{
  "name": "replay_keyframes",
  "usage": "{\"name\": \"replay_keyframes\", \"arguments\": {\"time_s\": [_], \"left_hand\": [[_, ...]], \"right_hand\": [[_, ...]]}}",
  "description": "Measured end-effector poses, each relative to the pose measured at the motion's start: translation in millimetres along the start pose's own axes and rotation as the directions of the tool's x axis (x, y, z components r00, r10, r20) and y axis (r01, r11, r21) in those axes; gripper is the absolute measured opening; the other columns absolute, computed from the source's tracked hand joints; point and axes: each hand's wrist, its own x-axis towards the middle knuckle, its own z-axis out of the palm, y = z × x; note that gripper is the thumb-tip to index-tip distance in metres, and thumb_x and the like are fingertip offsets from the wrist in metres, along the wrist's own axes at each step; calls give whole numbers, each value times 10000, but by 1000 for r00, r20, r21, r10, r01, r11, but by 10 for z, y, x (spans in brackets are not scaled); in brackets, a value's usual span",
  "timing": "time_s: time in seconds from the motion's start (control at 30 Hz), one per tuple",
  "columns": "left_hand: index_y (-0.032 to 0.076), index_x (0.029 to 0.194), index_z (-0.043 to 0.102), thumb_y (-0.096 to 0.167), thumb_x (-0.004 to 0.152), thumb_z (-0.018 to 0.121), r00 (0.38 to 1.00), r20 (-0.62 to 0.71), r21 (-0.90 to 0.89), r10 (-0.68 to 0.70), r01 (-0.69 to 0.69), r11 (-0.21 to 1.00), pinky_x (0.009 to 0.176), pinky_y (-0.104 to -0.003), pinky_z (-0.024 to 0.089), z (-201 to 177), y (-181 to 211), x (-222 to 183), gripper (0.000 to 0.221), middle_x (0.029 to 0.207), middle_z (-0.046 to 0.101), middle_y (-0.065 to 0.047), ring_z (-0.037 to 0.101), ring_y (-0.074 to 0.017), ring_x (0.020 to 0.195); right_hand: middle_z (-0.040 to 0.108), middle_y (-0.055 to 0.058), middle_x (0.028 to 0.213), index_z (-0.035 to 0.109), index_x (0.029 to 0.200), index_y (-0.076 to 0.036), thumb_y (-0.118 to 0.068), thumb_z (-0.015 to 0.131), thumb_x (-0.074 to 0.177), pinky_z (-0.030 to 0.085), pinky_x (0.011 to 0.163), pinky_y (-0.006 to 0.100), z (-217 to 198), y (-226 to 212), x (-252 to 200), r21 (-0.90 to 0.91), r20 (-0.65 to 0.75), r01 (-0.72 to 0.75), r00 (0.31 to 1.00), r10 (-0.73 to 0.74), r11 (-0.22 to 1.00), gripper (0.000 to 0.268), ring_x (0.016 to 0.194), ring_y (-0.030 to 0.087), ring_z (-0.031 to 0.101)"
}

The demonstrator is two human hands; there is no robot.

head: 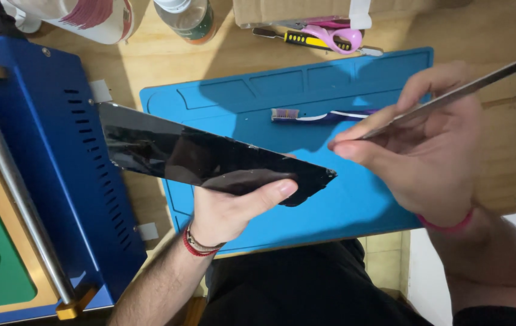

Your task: Cleaning the edges of a mobile phone with a brush and prying the screen off with a thin metal tool.

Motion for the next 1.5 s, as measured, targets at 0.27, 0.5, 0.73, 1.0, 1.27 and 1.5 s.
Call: {"name": "replay_keyframes", "arguments": {"time_s": [0.27,0.5,0.73,1.0,1.27,1.5], "left_hand": [[21,1045,843,74,928,870,999,-19,-111,-47,44,993,963,-314,700,-40,-15,-48,132,1136,845,-123,810,-185,1046],[27,1032,842,71,911,886,999,-30,-162,-45,39,986,952,-316,713,-42,31,-35,137,1122,846,-124,822,-202,1040],[9,1037,830,65,930,866,999,45,-165,11,-4,986,976,-353,697,-70,42,-40,126,1179,833,-165,810,-222,1067],[23,1144,794,145,1034,785,904,196,-324,379,-306,895,1049,-447,719,-60,312,143,164,1182,810,-222,840,-405,1156],[62,1133,808,36,957,880,751,248,-402,612,-495,770,1152,-481,643,-71,165,259,193,1174,821,-151,816,-379,1205],[26,1149,807,201,1084,741,921,246,-195,303,-259,946,1099,-427,693,-112,184,11,198,1193,821,-162,806,-312,1190]], "right_hand": [[751,282,967,550,1046,27,170,760,993,750,854,382,34,-7,59,-46,-10,62,998,-62,997,260,978,349,844],[748,251,1078,593,1131,17,-237,619,1145,728,719,303,-63,6,62,33,33,12,999,-13,999,256,994,327,830],[772,245,1084,545,1157,-29,-258,593,1159,695,792,310,-97,54,58,100,87,89,991,-98,991,235,1001,310,844],[835,144,1080,746,1073,-70,-267,688,1060,826,897,376,-226,1,-70,255,292,323,873,-391,911,205,1007,327,919],[848,170,1065,731,1146,-24,-201,718,1052,884,891,439,-266,-74,-44,374,369,354,791,-488,857,201,1007,384,943],[839,202,1032,721,1023,-40,-217,663,1032,824,779,303,-211,-119,-179,199,287,329,881,-376,923,187,899,297,943]]}}
